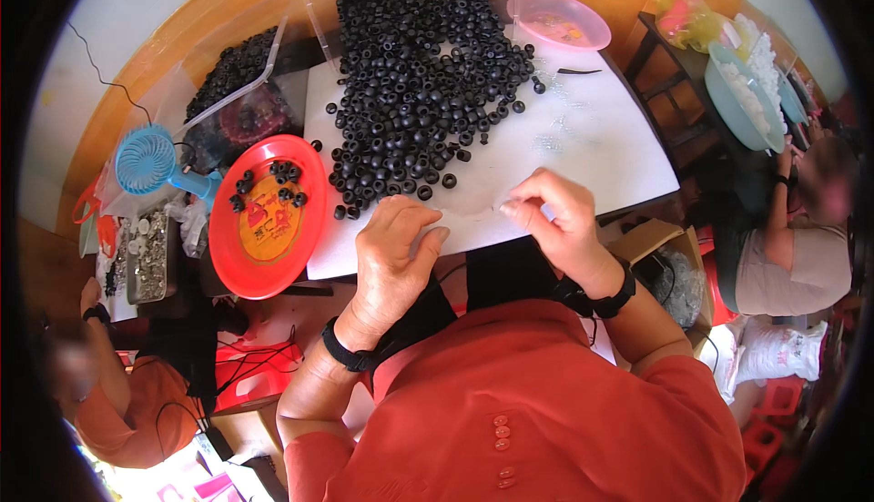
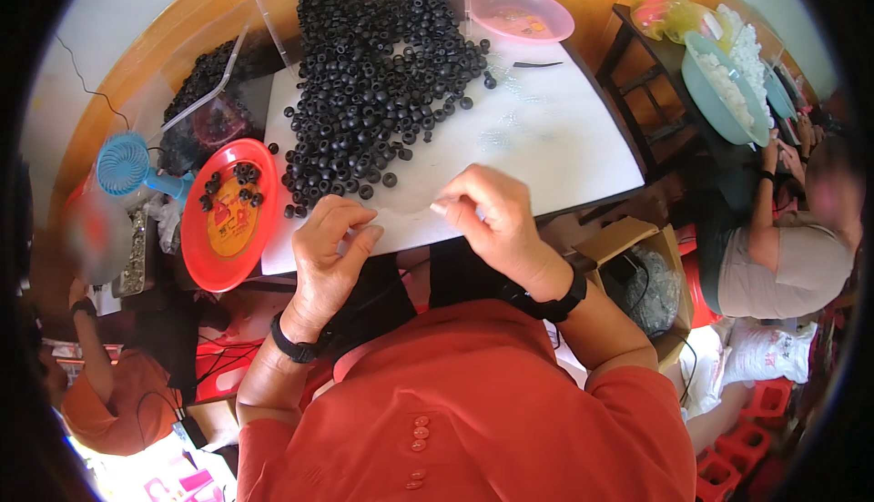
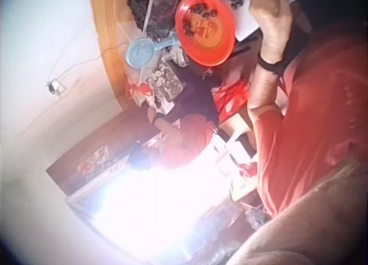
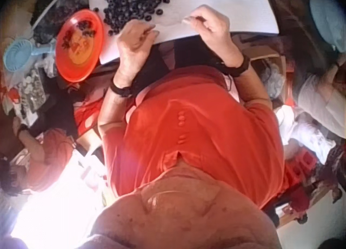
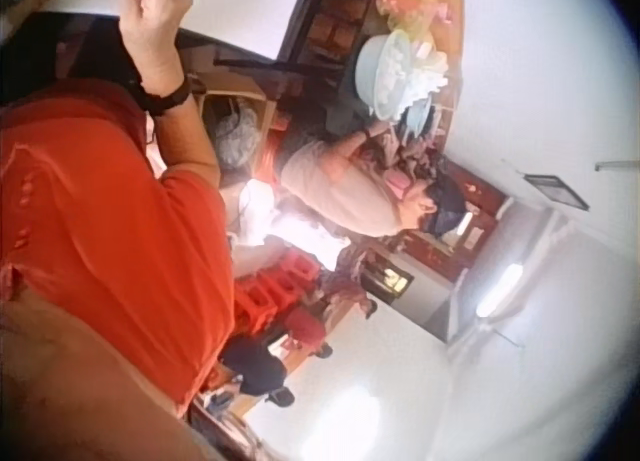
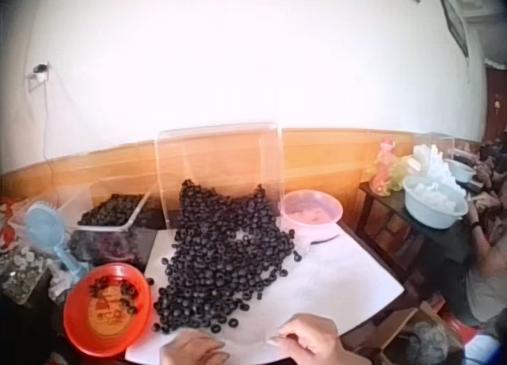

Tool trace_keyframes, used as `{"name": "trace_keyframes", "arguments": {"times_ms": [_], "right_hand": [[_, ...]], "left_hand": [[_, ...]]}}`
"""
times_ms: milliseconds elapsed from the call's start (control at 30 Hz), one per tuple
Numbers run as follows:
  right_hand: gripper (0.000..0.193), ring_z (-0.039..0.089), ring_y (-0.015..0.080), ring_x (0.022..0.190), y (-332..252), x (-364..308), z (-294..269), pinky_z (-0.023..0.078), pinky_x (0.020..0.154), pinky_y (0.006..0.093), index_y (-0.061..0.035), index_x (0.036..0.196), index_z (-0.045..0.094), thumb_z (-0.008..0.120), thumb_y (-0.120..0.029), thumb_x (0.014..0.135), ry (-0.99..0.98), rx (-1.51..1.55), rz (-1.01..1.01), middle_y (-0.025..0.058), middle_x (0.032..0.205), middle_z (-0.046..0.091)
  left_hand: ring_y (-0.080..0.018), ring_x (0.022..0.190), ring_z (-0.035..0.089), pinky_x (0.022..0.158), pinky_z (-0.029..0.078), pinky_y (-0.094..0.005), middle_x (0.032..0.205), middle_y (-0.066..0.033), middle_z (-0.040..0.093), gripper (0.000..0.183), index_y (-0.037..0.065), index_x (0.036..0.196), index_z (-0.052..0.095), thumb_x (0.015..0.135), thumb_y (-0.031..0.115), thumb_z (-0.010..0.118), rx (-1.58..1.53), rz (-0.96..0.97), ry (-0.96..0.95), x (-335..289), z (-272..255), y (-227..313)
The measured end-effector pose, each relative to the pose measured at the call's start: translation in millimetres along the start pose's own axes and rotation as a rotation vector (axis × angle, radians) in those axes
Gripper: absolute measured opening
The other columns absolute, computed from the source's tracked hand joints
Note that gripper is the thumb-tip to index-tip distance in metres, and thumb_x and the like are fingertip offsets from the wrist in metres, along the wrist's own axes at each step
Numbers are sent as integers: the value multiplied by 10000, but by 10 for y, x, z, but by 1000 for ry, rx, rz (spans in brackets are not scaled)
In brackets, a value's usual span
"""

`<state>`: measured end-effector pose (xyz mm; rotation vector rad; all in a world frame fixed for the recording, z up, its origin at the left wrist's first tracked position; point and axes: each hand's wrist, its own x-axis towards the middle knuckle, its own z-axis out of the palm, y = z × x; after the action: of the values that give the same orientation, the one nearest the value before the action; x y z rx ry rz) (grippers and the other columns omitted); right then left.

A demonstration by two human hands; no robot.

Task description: Manually assembling small black plastic or rubber components for shoes by snapping them together.

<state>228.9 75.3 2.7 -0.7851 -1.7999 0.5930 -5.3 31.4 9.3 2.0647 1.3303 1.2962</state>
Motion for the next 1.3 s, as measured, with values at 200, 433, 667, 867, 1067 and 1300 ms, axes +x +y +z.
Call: {"name": "trace_keyframes", "arguments": {"times_ms": [200, 433, 667, 867, 1067, 1300], "right_hand": [[89, 586, 288, 733, 125, 306, -448, 450, 674, 414, -70, 830, 638, 700, -54, 767, 0, -748, -69, 80, 770, 604], [145, 535, 278, 899, 189, 368, -439, 394, 799, 407, -97, 805, 676, 689, -20, 683, -214, -1087, -142, 63, 866, 570], [130, 543, 266, 929, 189, 525, -282, 385, 799, 399, -126, 826, 700, 709, -42, 728, -105, -889, -186, 46, 885, 577], [130, 553, 266, 948, 284, 587, -394, 384, 801, 405, -139, 853, 711, 711, -60, 750, -171, -981, -84, 50, 885, 585], [138, 553, 268, 949, 311, 672, -273, 378, 798, 416, -150, 872, 721, 700, -80, 755, -247, -1038, -134, 55, 901, 597], [153, 555, 268, 958, 255, 633, -303, 372, 805, 416, -151, 887, 725, 701, -77, 755, -354, -976, -109, 62, 935, 612]], "left_hand": [[-311, 850, 613, 746, 509, -376, 917, -142, 639, 176, -10, 914, 667, 748, -38, 718, -34, 27, 71, -34, 104, -9], [-173, 805, 596, 699, 487, -266, 912, -93, 634, 160, -10, 939, 690, 789, -63, 704, -208, -47, 107, -101, 102, -67], [-179, 810, 603, 707, 491, -267, 921, -98, 638, 159, -12, 941, 687, 789, -56, 705, -155, -18, 119, -117, 102, -89], [-188, 819, 607, 712, 491, -276, 926, -103, 642, 158, -12, 940, 685, 787, -44, 711, -157, -11, 112, -115, 82, -82], [-273, 843, 600, 762, 490, -354, 909, -118, 647, 192, 14, 934, 663, 760, -33, 730, -192, -38, 129, -125, 99, -63], [-270, 835, 597, 740, 491, -349, 915, -117, 639, 208, 18, 946, 654, 760, -43, 723, -190, -20, 120, -136, 87, -65]]}}
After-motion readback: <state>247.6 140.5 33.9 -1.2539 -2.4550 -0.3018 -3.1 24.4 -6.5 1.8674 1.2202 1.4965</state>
